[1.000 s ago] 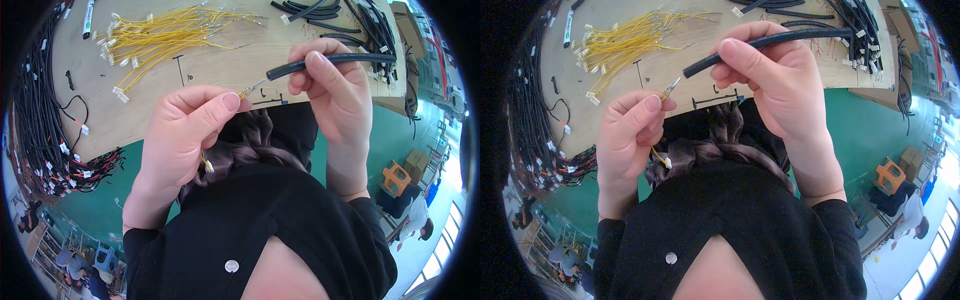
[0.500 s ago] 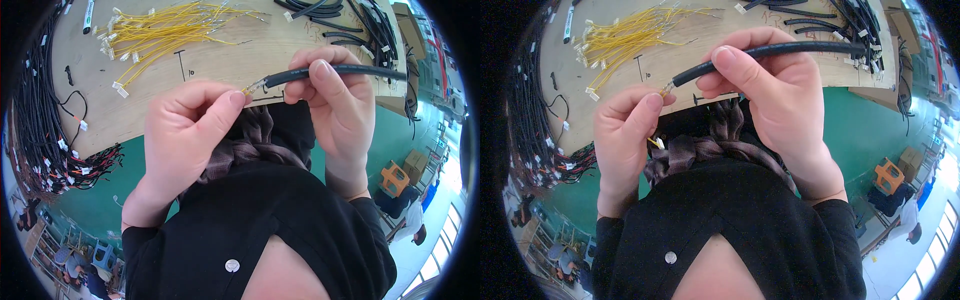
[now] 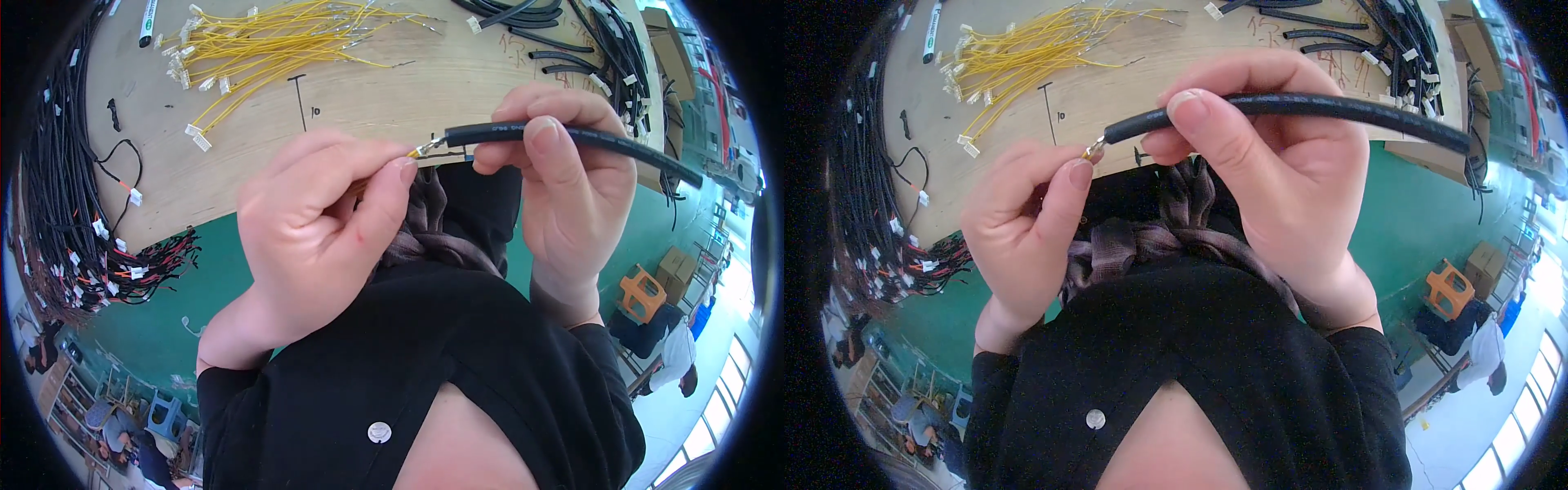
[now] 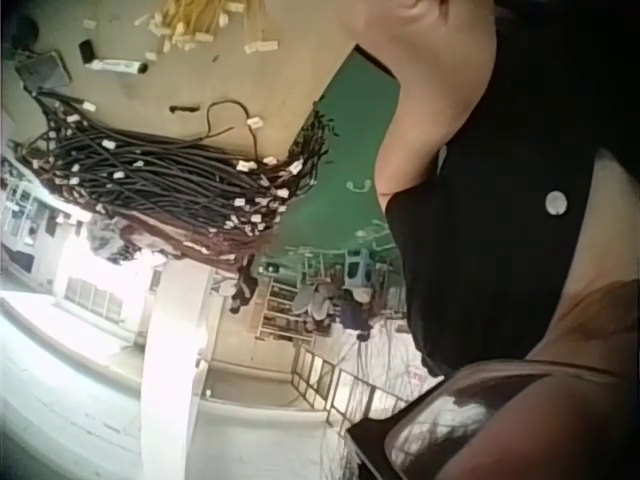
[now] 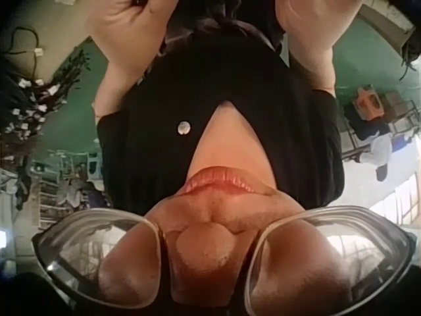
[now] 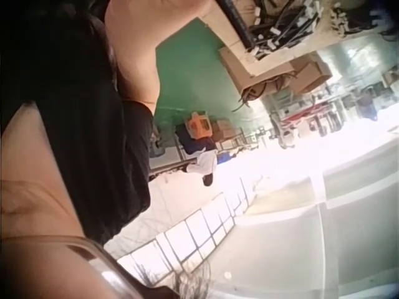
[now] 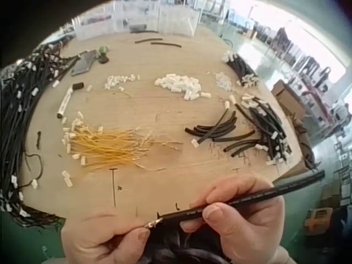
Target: The person assembles electronic cable harnesses by hand, inserting thin wires into connectors and threading them through protective sleeves.
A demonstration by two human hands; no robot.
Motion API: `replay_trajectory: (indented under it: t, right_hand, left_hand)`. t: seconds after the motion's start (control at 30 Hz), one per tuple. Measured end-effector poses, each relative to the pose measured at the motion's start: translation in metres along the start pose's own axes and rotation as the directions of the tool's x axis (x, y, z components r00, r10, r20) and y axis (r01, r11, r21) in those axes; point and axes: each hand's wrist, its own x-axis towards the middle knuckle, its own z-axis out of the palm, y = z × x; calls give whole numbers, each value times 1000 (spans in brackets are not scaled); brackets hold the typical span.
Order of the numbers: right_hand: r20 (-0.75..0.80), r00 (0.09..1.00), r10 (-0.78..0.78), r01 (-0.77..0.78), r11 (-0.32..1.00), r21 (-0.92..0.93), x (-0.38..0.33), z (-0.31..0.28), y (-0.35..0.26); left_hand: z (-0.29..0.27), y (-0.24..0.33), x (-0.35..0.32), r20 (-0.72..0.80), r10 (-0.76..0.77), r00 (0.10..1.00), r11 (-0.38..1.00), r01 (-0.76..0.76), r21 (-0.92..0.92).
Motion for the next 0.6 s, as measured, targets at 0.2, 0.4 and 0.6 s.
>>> replay_trajectory:
  t: [0.2, 0.4, 0.6]
  right_hand:
    - [47, 955, 293, -297, 946, 130, 4, -1, 0]
    - [108, 936, 335, -352, 871, 342, 4, -8, 4]
    - [107, 959, 263, -283, 918, 277, 3, -10, 2]
  left_hand:
    - [-1, -7, 1, 210, -184, 960, 866, 259, -427]
    - [-14, -10, -2, 309, -250, 918, 775, 381, -504]
    - [-13, -2, -5, 127, 18, 992, 994, -3, -112]
